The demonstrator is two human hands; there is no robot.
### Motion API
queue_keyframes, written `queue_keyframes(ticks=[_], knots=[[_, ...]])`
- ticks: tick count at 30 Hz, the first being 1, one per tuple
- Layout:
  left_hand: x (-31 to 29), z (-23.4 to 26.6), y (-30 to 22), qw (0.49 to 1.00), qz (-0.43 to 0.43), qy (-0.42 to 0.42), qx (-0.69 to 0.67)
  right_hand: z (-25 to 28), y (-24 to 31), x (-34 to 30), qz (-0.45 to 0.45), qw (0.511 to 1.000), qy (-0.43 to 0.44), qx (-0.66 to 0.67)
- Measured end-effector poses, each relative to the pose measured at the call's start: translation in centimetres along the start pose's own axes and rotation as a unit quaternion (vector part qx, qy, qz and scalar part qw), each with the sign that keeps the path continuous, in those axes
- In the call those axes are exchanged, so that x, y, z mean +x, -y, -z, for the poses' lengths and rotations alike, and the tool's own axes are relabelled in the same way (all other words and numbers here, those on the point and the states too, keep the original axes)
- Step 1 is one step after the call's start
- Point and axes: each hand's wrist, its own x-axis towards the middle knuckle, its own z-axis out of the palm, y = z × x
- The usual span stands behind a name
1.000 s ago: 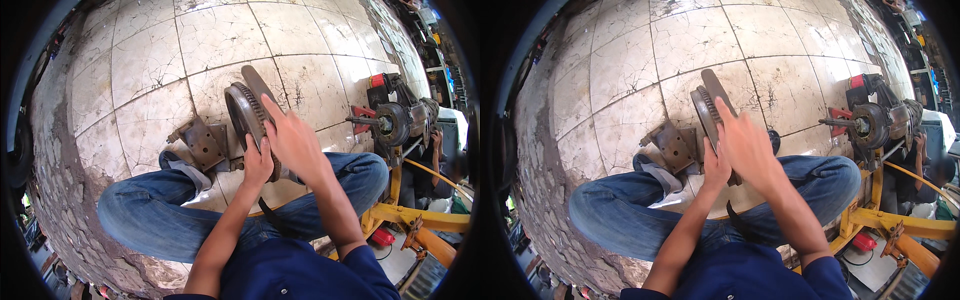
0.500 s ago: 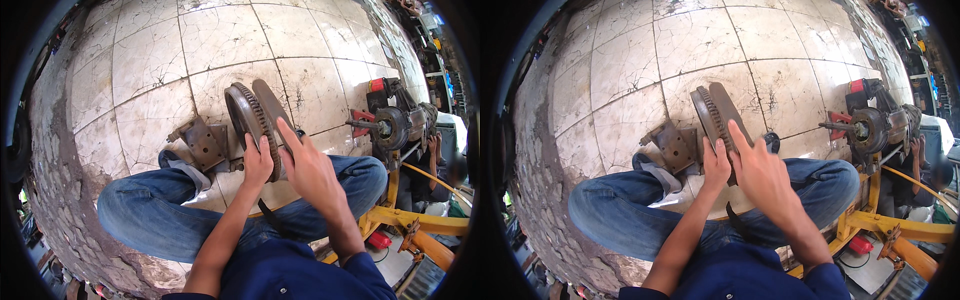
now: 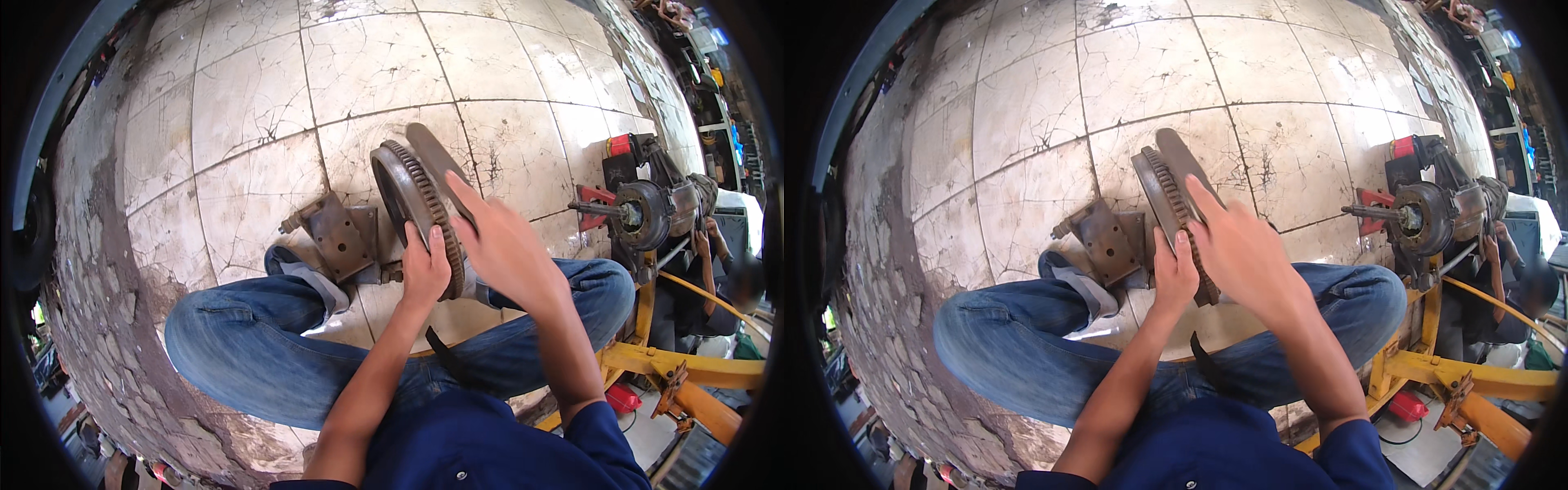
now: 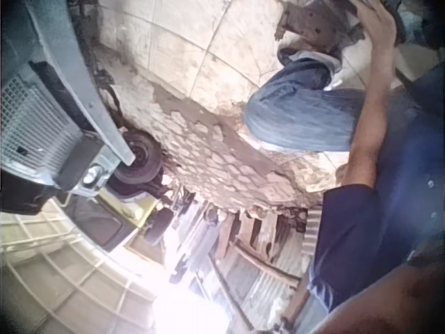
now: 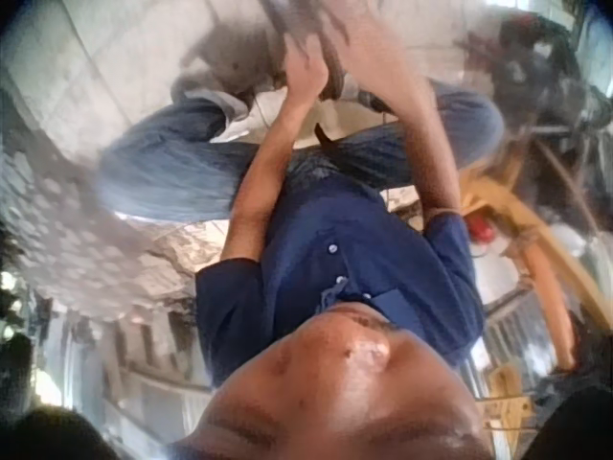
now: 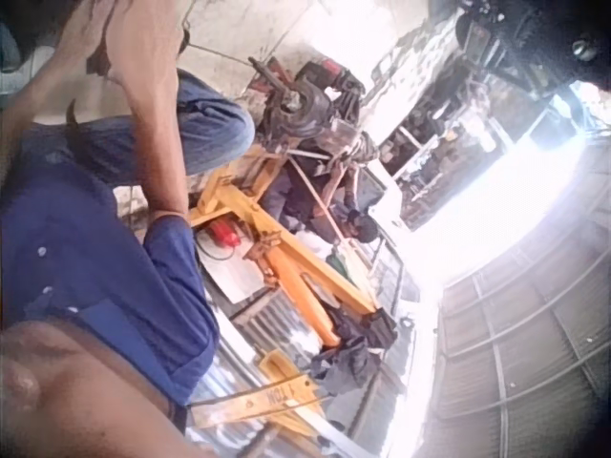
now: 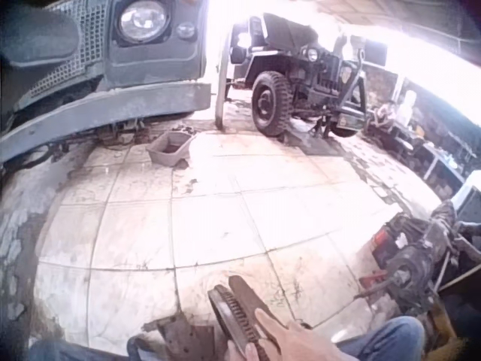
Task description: The person sits on the floor and cleans a large metal gear using a white wipe and a wire brush. They wipe the gear's teeth and face, then use the brush to scrub the surface, repeating the process to remove grime.
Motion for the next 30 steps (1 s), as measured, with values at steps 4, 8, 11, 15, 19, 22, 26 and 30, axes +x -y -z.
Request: queue_keyframes(ticks=[4,8,11,15,19,22,26,30], knots=[[-0.2,0.0,0.3,1.0,0.014,-0.002,-0.013,2.2,2.0,-5.3,-0.065,0.997,0.045,-0.019],[-0.4,-0.3,-0.2,1.0,0.028,0.006,-0.011,1.9,1.7,-4.9,-0.067,0.997,0.036,-0.031],[-0.6,-0.3,-0.2,1.0,0.011,0.018,0.008,0.8,0.9,-1.1,-0.041,0.999,0.011,-0.026],[-1.0,-0.9,0.4,0.999,-0.025,0.021,0.027,-0.7,-1.5,5.3,0.004,1.0,0.017,-0.006],[-1.0,-1.0,0.9,1.0,0.002,0.016,0.0,-0.8,-1.9,7.2,-0.014,0.999,0.044,0.005],[-0.2,-0.9,1.3,1.0,0.006,0.007,-0.029,0.1,-0.5,4.1,-0.022,0.999,0.035,0.002],[-0.2,-0.7,0.1,1.0,-0.006,-0.011,-0.019,2.4,1.2,-3.2,-0.048,0.998,0.03,-0.007],[-0.1,-0.4,0.2,0.998,0.031,0.009,-0.053,2.9,2.0,-5.7,-0.093,0.995,0.045,-0.006]])
